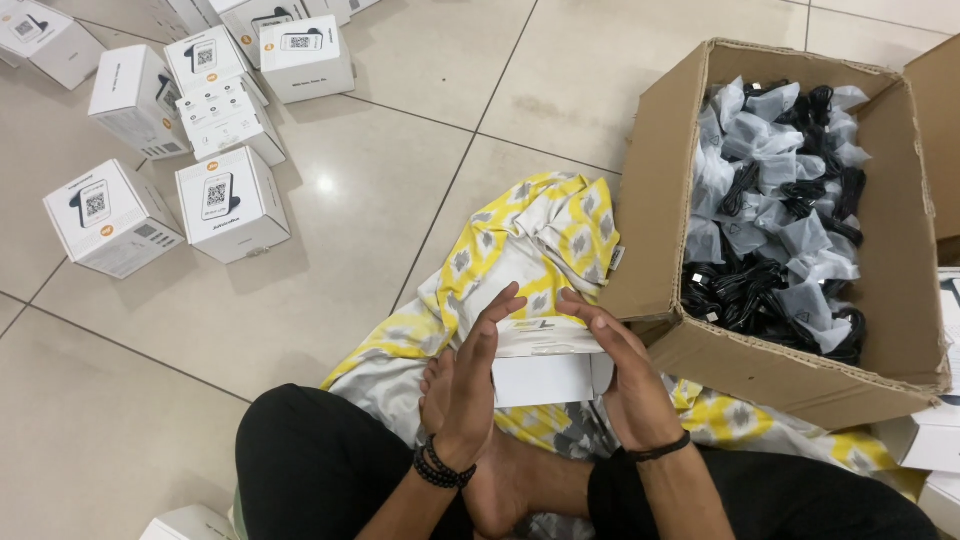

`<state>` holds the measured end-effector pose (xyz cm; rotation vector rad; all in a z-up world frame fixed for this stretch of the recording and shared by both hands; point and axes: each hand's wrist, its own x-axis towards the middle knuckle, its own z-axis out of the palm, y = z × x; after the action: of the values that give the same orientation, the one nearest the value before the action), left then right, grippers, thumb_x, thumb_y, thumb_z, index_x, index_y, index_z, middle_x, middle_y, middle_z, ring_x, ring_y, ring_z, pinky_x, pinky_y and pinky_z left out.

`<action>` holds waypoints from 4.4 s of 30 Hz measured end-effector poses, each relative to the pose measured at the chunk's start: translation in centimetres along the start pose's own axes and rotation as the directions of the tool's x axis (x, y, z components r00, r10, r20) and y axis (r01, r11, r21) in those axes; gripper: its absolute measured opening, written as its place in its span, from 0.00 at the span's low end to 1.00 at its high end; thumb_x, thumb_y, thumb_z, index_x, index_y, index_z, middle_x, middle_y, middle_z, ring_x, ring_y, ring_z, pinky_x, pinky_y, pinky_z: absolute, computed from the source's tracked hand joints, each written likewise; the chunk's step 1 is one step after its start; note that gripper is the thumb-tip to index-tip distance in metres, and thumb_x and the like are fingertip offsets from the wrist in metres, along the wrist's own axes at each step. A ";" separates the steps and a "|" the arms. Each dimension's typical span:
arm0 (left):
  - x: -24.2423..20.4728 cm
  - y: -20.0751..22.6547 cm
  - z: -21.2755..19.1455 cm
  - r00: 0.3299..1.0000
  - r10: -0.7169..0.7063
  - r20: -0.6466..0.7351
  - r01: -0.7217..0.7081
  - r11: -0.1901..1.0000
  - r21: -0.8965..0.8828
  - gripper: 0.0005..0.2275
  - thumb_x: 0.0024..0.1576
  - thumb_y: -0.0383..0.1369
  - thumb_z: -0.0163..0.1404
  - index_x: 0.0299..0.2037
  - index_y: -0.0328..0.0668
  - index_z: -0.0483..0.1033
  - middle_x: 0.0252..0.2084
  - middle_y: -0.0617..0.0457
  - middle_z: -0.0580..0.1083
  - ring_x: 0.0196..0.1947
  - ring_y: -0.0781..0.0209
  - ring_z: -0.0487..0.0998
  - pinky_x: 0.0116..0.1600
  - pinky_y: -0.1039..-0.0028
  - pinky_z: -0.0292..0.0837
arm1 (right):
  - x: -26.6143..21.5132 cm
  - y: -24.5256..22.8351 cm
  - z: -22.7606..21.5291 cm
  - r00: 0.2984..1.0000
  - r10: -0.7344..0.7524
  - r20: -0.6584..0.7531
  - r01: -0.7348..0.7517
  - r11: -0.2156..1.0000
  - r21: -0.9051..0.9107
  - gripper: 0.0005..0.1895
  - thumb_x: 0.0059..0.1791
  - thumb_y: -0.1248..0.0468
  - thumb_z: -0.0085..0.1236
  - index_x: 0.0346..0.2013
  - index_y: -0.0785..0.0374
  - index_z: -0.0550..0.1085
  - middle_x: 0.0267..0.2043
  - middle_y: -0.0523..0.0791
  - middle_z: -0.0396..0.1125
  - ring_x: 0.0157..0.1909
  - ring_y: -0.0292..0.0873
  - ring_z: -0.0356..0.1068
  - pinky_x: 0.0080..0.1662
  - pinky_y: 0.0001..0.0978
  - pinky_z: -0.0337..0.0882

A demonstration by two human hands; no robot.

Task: The person packs electronic components and cables into individual product boxes.

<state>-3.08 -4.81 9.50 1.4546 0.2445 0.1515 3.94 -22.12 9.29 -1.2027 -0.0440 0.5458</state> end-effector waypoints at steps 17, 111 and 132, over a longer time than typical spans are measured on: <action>0.7 -2.0 -0.7 0.925 0.292 0.242 -0.314 0.948 0.054 0.18 0.69 0.42 0.43 0.58 0.37 0.74 0.61 0.48 0.75 0.66 0.55 0.73 0.71 0.65 0.64 | 0.0 0.1 -0.2 1.000 -0.011 -0.025 0.011 1.000 0.011 0.21 0.55 0.54 0.46 0.53 0.67 0.76 0.70 0.48 0.65 0.71 0.44 0.61 0.68 0.38 0.58; -9.5 -0.4 -11.7 0.878 0.470 -0.089 -0.215 0.555 0.804 0.19 0.59 0.32 0.51 0.60 0.36 0.70 0.67 0.41 0.67 0.67 0.41 0.67 0.68 0.58 0.61 | -4.2 2.8 14.8 0.819 -0.483 0.310 0.562 0.566 -0.603 0.29 0.48 0.57 0.64 0.61 0.61 0.71 0.73 0.56 0.59 0.76 0.59 0.56 0.69 0.46 0.58; -35.4 -18.5 -32.3 0.411 0.461 -0.786 0.379 0.698 0.607 0.32 0.59 0.35 0.51 0.72 0.27 0.56 0.70 0.29 0.56 0.73 0.33 0.57 0.72 0.48 0.60 | -9.6 25.0 31.3 0.597 0.192 0.779 0.286 0.856 -0.430 0.40 0.50 0.66 0.60 0.73 0.61 0.54 0.80 0.59 0.40 0.80 0.62 0.36 0.71 0.54 0.46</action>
<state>-46.35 15.33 -9.40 2.0495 1.3510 1.0662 -23.77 7.30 1.11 -1.3717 -1.0885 1.0521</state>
